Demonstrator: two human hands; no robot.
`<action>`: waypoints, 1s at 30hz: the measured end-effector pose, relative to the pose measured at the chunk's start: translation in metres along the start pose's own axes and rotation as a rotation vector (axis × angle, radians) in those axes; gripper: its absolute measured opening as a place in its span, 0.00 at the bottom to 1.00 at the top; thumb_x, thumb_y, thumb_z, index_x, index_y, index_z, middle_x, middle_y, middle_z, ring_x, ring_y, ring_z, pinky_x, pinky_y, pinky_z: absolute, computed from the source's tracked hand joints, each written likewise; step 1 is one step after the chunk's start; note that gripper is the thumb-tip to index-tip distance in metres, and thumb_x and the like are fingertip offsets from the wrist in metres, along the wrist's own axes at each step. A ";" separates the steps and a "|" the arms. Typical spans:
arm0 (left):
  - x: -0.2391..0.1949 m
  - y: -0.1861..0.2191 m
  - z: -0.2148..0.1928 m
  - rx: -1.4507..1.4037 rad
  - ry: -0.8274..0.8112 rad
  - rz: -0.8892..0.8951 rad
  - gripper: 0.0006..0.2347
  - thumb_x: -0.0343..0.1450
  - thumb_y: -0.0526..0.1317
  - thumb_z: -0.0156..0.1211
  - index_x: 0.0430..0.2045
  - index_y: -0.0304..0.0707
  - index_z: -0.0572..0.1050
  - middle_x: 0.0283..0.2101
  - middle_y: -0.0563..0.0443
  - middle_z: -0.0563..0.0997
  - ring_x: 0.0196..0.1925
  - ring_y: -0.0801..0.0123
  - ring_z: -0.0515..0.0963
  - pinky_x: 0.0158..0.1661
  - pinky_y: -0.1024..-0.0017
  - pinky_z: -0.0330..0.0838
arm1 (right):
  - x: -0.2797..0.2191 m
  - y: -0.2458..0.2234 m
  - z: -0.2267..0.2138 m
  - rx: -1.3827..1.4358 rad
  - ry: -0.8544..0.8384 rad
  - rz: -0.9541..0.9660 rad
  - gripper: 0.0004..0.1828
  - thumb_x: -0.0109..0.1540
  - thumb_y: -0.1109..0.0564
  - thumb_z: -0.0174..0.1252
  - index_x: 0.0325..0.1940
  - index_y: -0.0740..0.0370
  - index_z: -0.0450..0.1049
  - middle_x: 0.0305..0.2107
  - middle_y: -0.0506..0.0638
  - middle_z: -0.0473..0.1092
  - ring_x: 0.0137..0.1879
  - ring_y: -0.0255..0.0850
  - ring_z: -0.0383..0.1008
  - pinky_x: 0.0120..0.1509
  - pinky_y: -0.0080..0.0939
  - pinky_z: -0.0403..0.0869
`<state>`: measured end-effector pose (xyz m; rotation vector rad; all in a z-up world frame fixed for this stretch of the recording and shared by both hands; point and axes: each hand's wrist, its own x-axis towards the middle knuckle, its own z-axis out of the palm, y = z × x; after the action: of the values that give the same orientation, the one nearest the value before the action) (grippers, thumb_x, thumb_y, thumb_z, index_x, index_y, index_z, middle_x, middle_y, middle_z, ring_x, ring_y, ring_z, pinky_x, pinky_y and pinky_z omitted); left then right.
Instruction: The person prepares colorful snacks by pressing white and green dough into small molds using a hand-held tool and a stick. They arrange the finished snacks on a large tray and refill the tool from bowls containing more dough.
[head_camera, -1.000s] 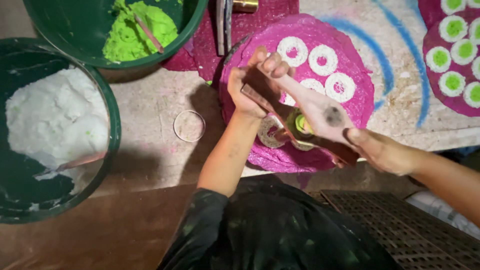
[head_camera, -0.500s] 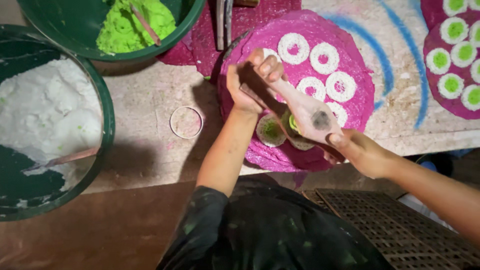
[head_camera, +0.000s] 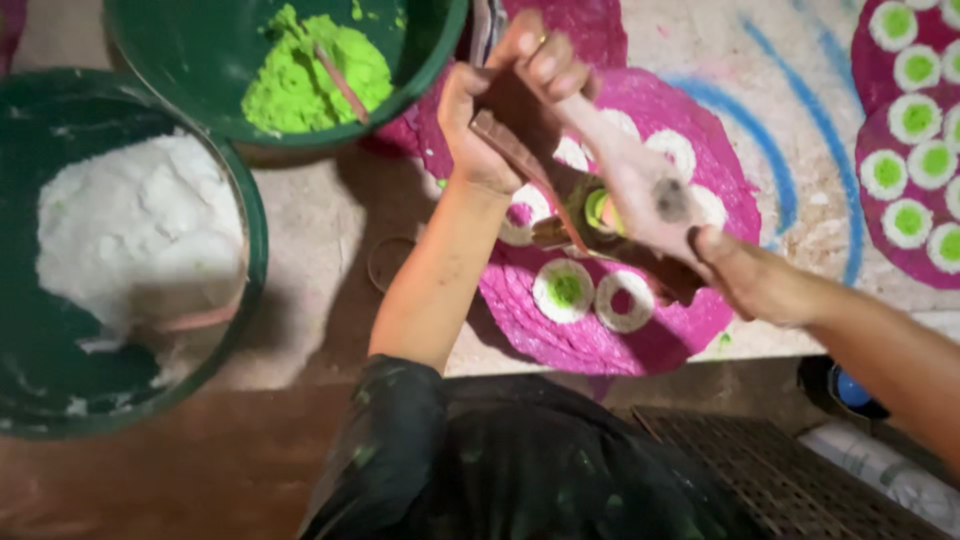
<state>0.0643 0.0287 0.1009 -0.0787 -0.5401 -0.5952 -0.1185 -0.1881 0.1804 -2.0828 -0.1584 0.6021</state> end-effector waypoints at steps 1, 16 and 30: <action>0.001 0.003 -0.015 -0.051 -0.009 0.010 0.12 0.71 0.49 0.48 0.41 0.44 0.67 0.38 0.55 0.69 0.44 0.67 0.72 0.57 0.61 0.68 | 0.014 0.005 0.006 -0.025 0.023 -0.035 0.56 0.66 0.18 0.21 0.55 0.78 0.64 0.47 0.57 0.66 0.59 0.49 0.67 0.58 0.51 0.64; -0.022 0.022 -0.115 -0.158 0.159 0.023 0.11 0.73 0.51 0.47 0.35 0.44 0.66 0.32 0.56 0.69 0.38 0.67 0.73 0.50 0.61 0.74 | 0.070 0.051 0.037 0.040 -0.032 0.557 0.48 0.61 0.20 0.22 0.31 0.62 0.73 0.21 0.52 0.70 0.27 0.42 0.72 0.35 0.47 0.76; 0.018 -0.011 -0.048 -0.034 0.085 -0.123 0.13 0.71 0.49 0.47 0.40 0.41 0.69 0.35 0.56 0.71 0.43 0.67 0.74 0.59 0.59 0.70 | -0.024 0.123 0.001 0.202 0.066 0.598 0.54 0.66 0.18 0.23 0.66 0.66 0.68 0.28 0.52 0.59 0.36 0.44 0.57 0.36 0.45 0.58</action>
<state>0.0929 -0.0005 0.0679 -0.0517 -0.4546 -0.7248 -0.1538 -0.2640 0.0880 -1.9395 0.5606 0.8590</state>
